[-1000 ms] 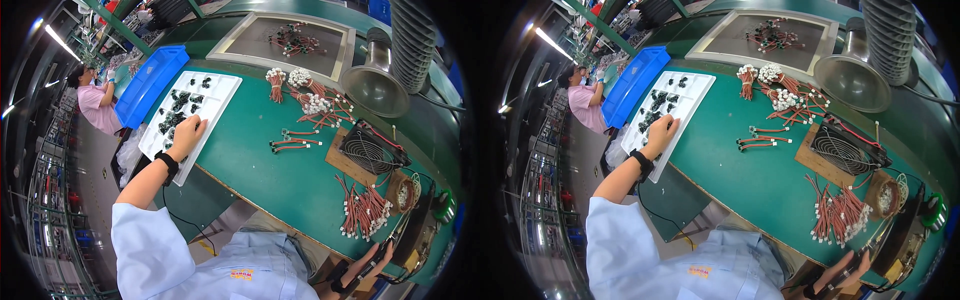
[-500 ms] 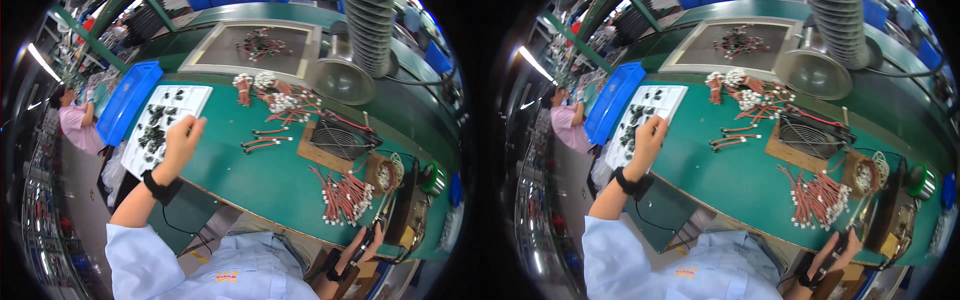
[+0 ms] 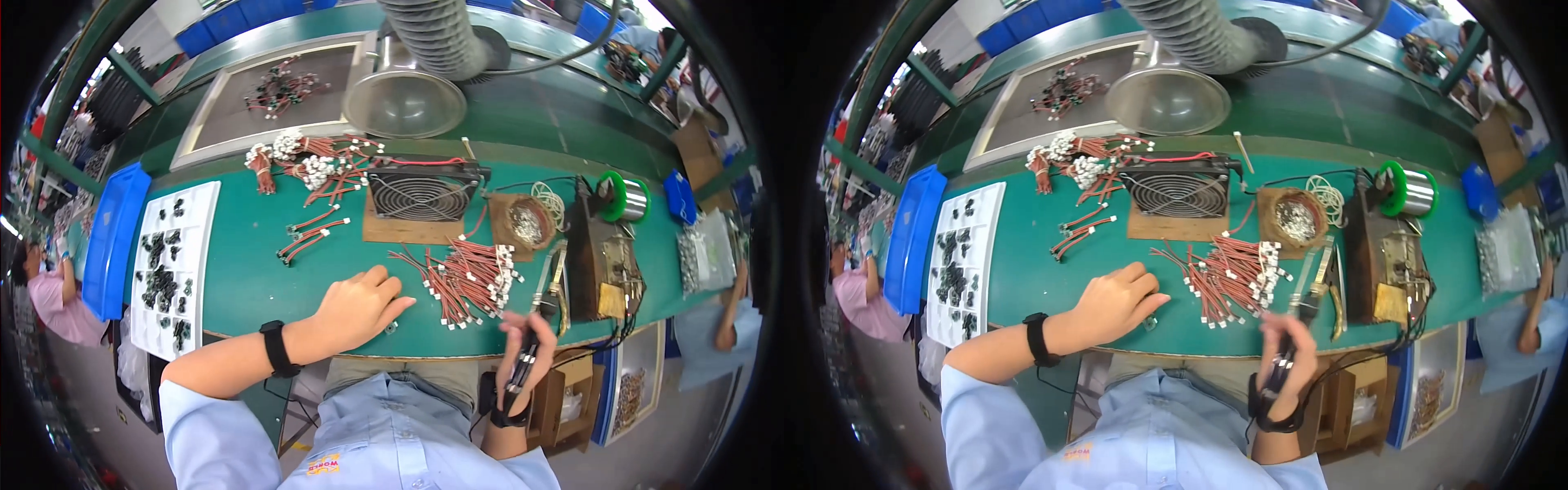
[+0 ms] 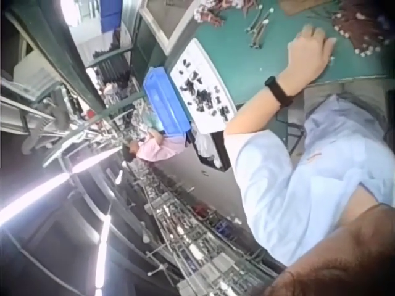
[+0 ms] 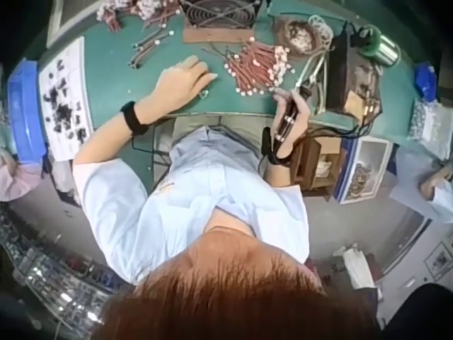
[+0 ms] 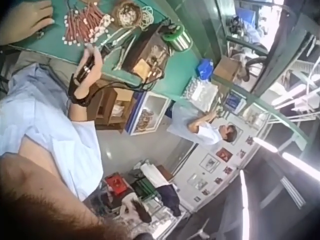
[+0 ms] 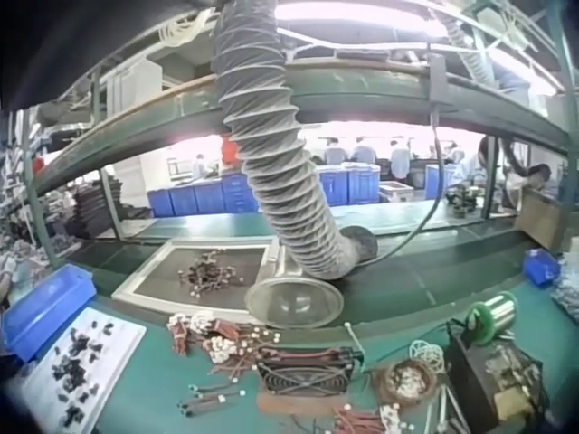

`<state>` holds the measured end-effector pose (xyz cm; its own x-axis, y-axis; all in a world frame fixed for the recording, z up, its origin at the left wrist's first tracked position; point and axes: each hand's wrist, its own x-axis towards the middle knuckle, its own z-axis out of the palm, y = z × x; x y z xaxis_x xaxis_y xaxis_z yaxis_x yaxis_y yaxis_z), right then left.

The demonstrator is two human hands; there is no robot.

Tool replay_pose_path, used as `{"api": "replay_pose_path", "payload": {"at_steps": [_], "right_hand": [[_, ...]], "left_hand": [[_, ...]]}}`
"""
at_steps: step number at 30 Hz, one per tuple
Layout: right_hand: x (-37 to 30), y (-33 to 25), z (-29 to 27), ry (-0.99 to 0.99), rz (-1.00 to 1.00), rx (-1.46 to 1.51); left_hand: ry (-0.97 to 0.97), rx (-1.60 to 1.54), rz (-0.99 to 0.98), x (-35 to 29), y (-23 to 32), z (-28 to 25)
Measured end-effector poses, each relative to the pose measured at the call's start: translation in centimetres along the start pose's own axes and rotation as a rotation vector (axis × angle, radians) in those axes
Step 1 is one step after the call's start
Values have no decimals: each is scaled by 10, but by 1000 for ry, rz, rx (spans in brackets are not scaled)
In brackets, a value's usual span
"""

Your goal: The person picks up a circuit board and a wire, joins them using a soldering iron, and then places the assembled unit onto the table. They repeat this process, picking up another circuit board and wire, soldering them together, and setting the finished piece down.

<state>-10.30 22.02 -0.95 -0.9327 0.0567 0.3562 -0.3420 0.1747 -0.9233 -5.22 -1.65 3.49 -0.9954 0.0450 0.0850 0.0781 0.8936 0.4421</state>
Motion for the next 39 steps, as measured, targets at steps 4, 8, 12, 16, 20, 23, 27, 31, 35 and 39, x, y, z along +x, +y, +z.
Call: {"api": "replay_pose_path", "payload": {"at_steps": [4, 8, 12, 16, 20, 23, 27, 31, 35, 39], "right_hand": [[-6, -21, 25, -256, -213, -232], [6, -32, 58, -263, -397, -457], [9, -23, 64, -302, -416, -538], [13, -14, 61, -276, -430, -554], [6, -14, 60, -147, -338, -356], [0, -19, 53, -125, -264, -206], [-14, -28, 33, -224, -174, -85], [-22, -35, 28, -359, -69, -17], [-26, -42, 34, -461, -1, 74], [-20, -49, 33, -547, 130, 239]], "left_hand": [[73, 24, 69, -6, 2, -5], [158, 2, 64, -17, 8, -21], [204, -80, -74, -44, 7, -35], [278, -216, -283, -73, 10, -16], [346, -216, -300, -71, 19, 9], [331, -145, -221, -60, 23, 14], [275, -76, -243, -50, 30, 11], [297, -58, -245, -51, 33, 19], [312, -83, -172, -59, 31, 26], [296, -458, -209, -61, 40, 12]]}}
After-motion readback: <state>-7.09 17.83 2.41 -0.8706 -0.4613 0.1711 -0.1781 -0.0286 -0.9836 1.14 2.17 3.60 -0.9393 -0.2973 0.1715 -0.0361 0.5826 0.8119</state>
